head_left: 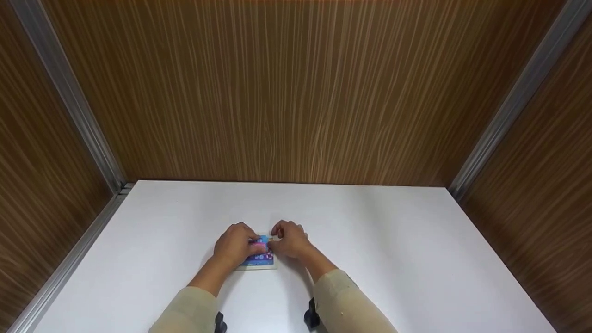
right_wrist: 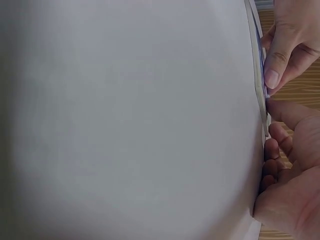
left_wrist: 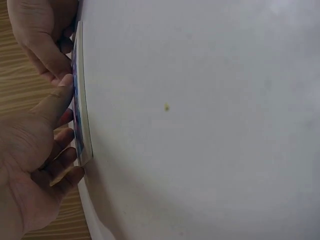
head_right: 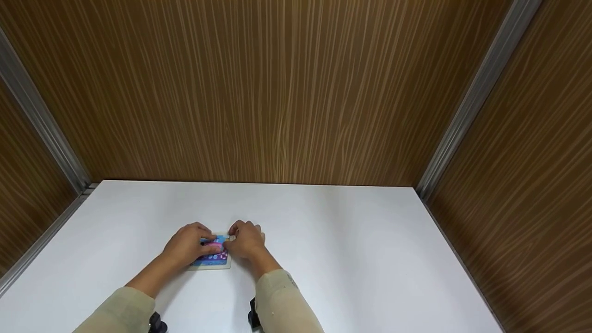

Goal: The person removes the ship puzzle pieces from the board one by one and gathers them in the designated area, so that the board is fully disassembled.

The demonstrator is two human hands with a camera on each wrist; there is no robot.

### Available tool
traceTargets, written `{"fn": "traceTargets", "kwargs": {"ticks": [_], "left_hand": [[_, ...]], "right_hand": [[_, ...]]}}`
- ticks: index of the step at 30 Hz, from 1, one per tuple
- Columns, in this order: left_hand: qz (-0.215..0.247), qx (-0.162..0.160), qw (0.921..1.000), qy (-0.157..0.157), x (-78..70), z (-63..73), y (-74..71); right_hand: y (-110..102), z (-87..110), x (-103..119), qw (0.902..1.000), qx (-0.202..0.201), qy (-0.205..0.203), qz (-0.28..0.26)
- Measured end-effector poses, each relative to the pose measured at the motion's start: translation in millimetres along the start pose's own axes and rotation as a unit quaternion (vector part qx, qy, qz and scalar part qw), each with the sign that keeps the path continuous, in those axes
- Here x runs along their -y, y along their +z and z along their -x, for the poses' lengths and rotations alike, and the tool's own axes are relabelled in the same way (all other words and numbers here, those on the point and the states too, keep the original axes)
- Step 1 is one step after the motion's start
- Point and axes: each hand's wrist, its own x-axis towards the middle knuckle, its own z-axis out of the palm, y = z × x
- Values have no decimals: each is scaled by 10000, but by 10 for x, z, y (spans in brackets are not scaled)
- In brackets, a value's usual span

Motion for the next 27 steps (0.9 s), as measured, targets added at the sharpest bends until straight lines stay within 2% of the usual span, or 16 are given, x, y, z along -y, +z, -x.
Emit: {"fn": "traceTargets", "kwargs": {"ticks": [7, 14, 27], "left_hand": [[-30, -40, 10000, 6, -5, -13, -9], [7, 24, 9999, -144, -6, -19, -12], [-27, 98, 9999, -133, -13, -36, -5]], "right_hand": [[0, -9, 0, 9998, -19, -94, 181], [18, -9, 0, 9997, -24, -102, 241], [12, -2, 48, 9994, 161, 177, 252]]}}
